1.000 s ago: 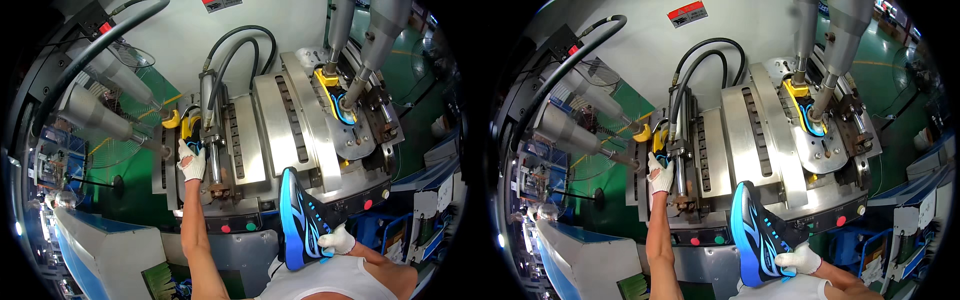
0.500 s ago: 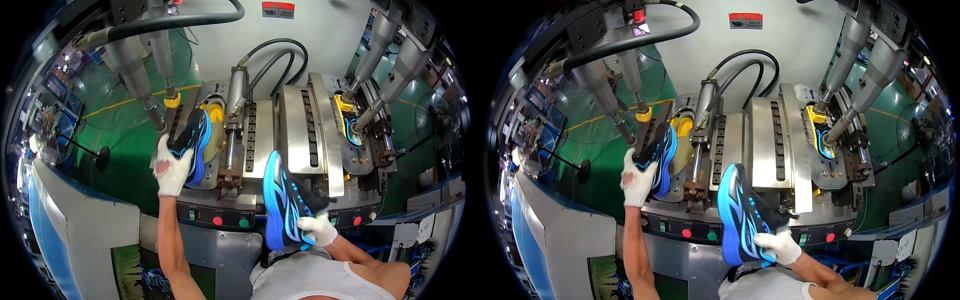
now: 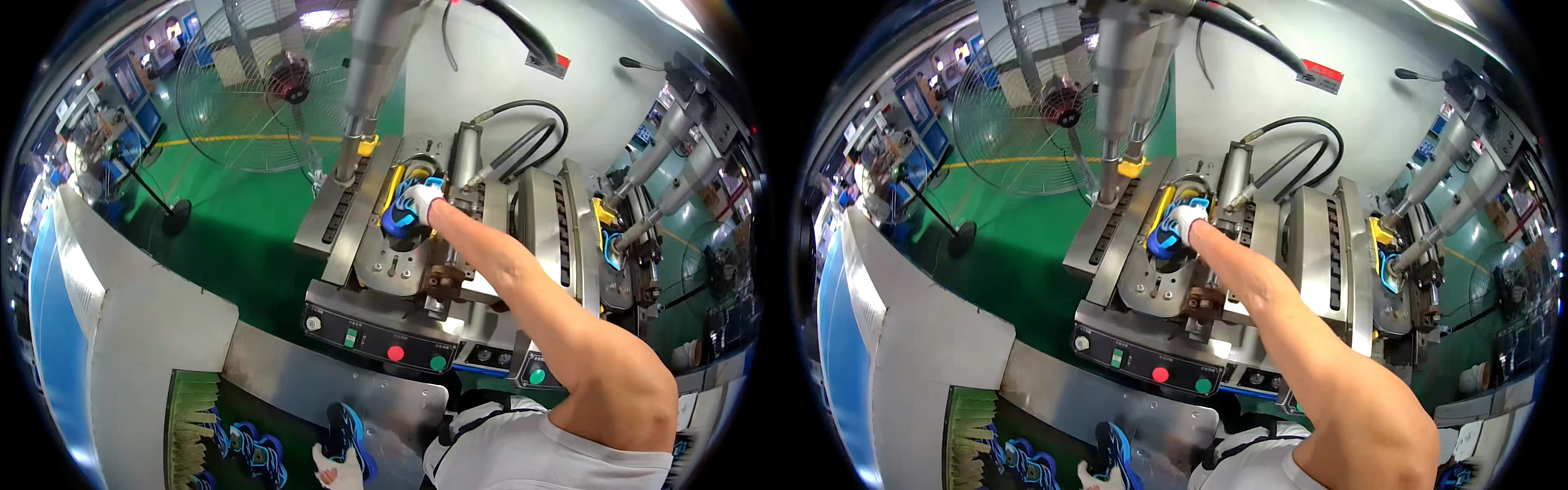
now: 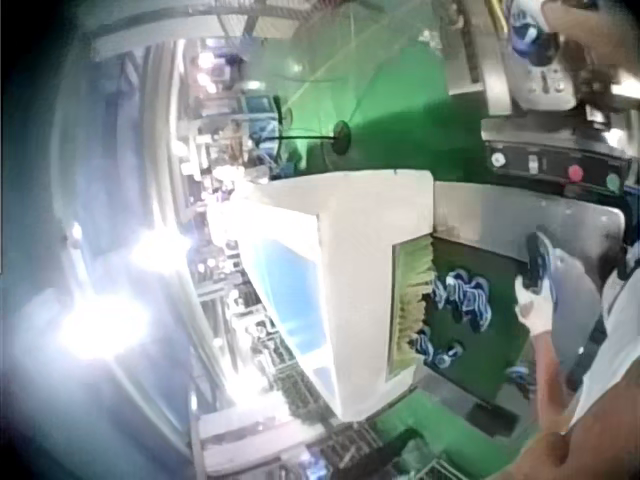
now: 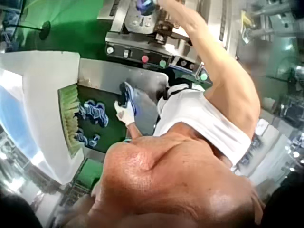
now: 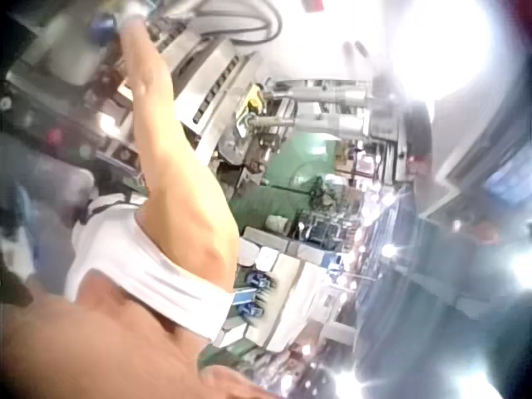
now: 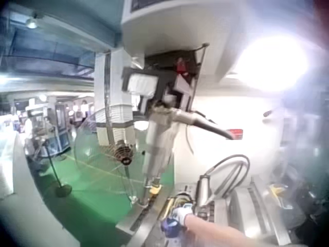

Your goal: The person loads shoes onto shoe pressing machine molds, presses control buttons to operate the machine, and removes the processed shoes from the molds and places them onto a conveyor belt by hand.

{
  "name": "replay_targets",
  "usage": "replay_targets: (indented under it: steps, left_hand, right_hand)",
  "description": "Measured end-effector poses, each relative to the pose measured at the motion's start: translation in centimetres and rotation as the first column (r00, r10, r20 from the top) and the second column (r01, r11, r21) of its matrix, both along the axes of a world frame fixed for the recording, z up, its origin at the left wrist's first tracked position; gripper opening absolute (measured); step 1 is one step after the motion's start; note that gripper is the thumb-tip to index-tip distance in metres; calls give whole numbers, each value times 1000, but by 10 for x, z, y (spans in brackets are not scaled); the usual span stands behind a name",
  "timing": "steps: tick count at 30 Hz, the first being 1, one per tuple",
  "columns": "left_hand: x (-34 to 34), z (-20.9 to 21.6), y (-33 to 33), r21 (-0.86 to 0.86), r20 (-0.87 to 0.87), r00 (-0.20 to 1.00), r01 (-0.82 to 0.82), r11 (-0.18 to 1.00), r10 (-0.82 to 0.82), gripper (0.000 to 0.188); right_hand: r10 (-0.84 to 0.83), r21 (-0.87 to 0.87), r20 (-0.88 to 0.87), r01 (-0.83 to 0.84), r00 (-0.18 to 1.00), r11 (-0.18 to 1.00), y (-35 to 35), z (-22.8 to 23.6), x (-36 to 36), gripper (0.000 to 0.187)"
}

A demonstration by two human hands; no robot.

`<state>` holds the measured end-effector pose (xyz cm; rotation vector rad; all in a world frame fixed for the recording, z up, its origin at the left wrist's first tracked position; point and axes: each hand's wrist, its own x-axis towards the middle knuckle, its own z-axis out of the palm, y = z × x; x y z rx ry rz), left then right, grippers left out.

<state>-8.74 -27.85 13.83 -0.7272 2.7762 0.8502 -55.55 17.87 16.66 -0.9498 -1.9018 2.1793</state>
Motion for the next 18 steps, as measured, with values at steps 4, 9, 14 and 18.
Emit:
replay_targets:
  steps: [4, 9, 14, 18]
  left_hand:
    - [81, -49, 0, -198, 58, 990, -115, 973, 129, 68]
    - [103, -72, 42, -147, -28, 990, -141, 979, 138, 45]
    - [143, -98, 45, -314, -35, 996, -88, 945, 81, 61]
    - [154, -122, 52, -126, -96, 978, -198, 972, 187, 68]
  right_hand:
    - [27, 564, 211, -145, 977, 813, 10, -42, -29, 28]
    - [-104, 706, 362, -200, 926, 679, -12, -41, -52, 34]
    - [-38, 725, 444, -334, 895, 602, -43, -31, -33, 40]
    - [316, 724, 688, -590, 653, -356, -23, -26, -23, 27]
